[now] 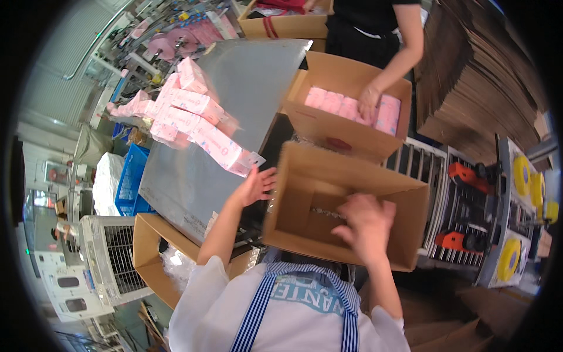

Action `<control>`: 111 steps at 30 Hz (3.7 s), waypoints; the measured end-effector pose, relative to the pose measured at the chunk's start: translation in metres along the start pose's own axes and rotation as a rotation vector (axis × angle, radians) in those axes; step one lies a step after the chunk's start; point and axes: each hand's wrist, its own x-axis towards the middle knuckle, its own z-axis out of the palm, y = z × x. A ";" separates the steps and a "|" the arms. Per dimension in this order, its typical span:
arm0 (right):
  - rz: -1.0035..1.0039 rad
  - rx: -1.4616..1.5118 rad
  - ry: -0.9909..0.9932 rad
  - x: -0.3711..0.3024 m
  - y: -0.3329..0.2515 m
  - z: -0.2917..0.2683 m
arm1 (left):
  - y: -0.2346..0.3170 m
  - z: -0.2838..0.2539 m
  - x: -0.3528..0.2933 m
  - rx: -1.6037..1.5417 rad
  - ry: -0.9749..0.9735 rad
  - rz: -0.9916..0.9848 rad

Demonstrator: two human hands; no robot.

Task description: The person packs pink rectangular packages into cardboard boxes on a metal table. They arrange the items in rows, close the box flaps, and move the filled boxes to a conveyor belt or sealing station. Another person assists by handling the boxes and preparing new ones.

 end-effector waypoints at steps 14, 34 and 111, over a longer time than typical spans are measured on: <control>1.054 0.232 -0.073 -0.141 0.137 0.055 | -0.117 -0.051 0.067 1.799 1.194 0.490; 0.110 -0.279 -0.267 0.176 -0.188 0.217 | 0.191 -0.165 -0.007 1.463 1.054 0.527; 0.520 1.040 -0.507 0.394 -0.145 0.286 | 0.121 -0.308 -0.115 0.105 0.740 0.421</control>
